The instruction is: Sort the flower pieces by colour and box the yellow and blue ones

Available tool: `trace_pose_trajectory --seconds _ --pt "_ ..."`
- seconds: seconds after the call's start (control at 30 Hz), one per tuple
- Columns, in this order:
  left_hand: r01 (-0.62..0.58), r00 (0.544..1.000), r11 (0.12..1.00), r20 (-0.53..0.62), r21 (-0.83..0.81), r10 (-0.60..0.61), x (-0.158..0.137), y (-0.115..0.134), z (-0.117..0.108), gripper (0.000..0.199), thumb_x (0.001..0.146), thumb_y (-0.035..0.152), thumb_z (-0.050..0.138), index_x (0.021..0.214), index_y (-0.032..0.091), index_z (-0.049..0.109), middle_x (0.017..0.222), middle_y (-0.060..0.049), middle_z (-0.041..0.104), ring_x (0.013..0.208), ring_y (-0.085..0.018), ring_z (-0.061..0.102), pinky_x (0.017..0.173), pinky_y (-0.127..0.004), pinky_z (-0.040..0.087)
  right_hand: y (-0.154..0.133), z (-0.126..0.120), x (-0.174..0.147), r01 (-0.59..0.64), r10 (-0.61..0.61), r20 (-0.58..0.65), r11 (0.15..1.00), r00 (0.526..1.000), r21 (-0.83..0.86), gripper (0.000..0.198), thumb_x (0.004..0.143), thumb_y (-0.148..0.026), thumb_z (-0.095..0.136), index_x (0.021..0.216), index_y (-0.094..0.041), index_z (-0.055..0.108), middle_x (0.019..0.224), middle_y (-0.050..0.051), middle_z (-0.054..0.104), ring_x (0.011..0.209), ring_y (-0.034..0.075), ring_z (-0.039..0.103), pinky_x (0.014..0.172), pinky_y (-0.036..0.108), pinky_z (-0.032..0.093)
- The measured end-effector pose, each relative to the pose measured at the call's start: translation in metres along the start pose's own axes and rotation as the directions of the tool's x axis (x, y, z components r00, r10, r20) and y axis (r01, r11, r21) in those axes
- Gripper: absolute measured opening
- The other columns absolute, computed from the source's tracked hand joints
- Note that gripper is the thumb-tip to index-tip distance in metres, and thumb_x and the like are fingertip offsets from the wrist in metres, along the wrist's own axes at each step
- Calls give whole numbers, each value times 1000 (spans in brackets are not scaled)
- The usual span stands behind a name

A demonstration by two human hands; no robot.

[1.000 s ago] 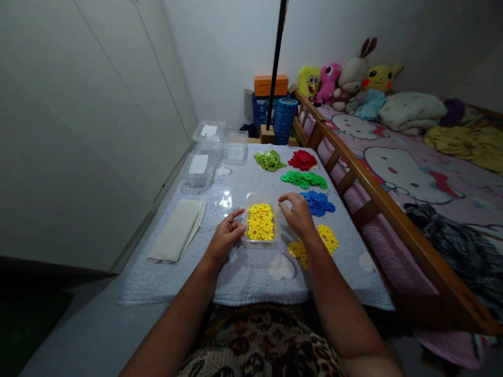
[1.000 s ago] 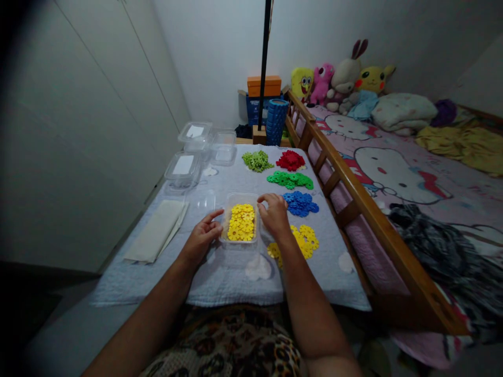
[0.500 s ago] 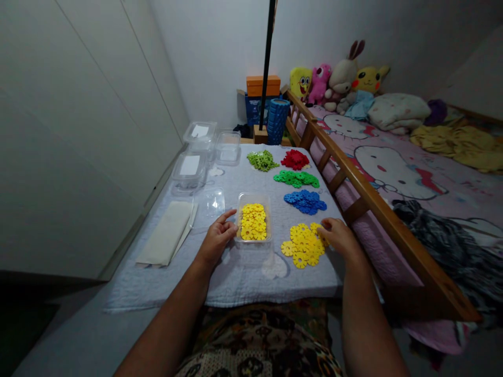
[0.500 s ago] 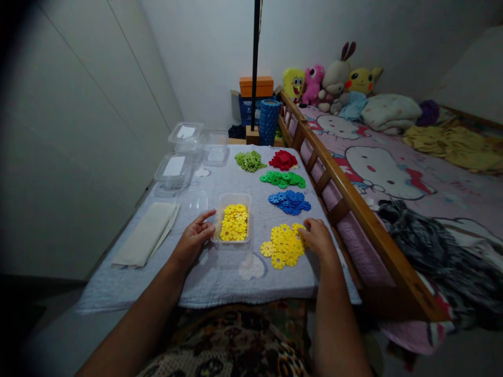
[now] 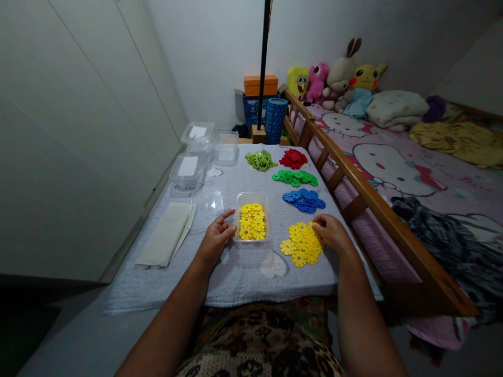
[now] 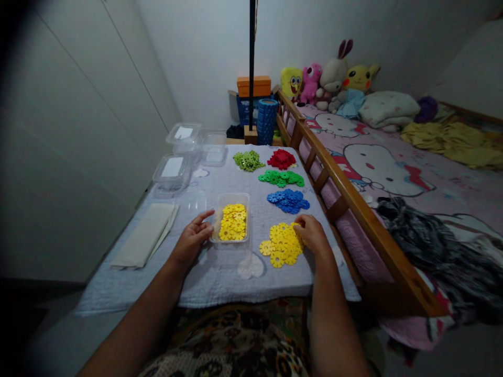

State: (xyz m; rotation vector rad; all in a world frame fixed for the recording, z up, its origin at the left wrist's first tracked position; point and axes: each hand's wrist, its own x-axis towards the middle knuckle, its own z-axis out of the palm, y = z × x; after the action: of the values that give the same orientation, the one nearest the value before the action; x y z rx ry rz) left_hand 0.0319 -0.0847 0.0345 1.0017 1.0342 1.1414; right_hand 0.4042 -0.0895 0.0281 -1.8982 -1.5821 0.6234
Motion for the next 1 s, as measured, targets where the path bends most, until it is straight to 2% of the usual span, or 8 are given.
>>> trace_pose_trajectory --seconds 0.13,0.27,0.37,0.5,0.63,0.73,0.87,1.0 --pt "10 1000 1000 4 -10 -10 0 -1 0 69 74 32 77 137 15 54 64 8 47 53 -6 37 50 -19 25 -11 0 2 11 -19 45 986 999 165 15 67 -34 61 74 -20 59 68 -1 56 64 16 52 60 28 38" --pt "13 1000 1000 1 -25 -13 0 -1 -1 70 74 33 78 138 15 54 64 8 46 52 -6 36 49 -19 24 -29 2 7 37 -56 71 969 996 245 17 68 -35 65 72 -20 59 66 -2 54 63 15 50 57 27 37" --pt "13 1000 1000 1 -21 -13 0 -1 0 70 75 33 78 138 14 53 64 8 47 53 -6 36 49 -19 25 -55 8 9 100 -124 63 950 990 295 17 72 -36 66 77 -20 61 69 -2 57 65 15 53 61 27 40" --pt "15 1000 1000 5 -21 -15 0 0 0 71 74 32 77 139 14 52 64 8 47 54 -6 37 50 -19 26 -105 23 3 232 -260 40 913 965 336 12 79 -32 64 81 -20 63 77 0 63 72 15 58 69 28 44" --pt "22 1000 999 6 -26 -22 0 -1 0 70 75 32 77 139 14 52 64 8 46 53 -6 36 50 -19 25 -152 44 -9 380 -415 141 898 899 221 7 84 -19 61 87 -19 68 85 2 69 81 16 61 79 28 44" --pt "13 1000 999 15 -32 -12 0 -2 -1 69 76 32 77 138 15 53 63 8 46 54 -6 37 52 -19 28 -173 62 -16 459 -451 259 888 854 30 12 86 -15 62 93 -20 71 91 4 72 89 18 61 85 31 41" --pt "12 1000 999 20 -48 -11 0 -3 -1 68 76 32 77 137 16 54 63 8 46 53 -6 36 51 -19 27 -182 80 -15 522 -431 375 832 821 -187 18 90 -19 60 103 -23 73 97 5 73 97 22 61 89 35 38" --pt "20 1000 998 14 -52 -20 0 -3 -2 69 74 32 78 137 16 54 64 8 47 54 -6 38 51 -19 28 -181 88 -12 539 -411 411 798 813 -269 22 92 -21 58 108 -23 73 101 8 73 102 25 61 90 38 38"
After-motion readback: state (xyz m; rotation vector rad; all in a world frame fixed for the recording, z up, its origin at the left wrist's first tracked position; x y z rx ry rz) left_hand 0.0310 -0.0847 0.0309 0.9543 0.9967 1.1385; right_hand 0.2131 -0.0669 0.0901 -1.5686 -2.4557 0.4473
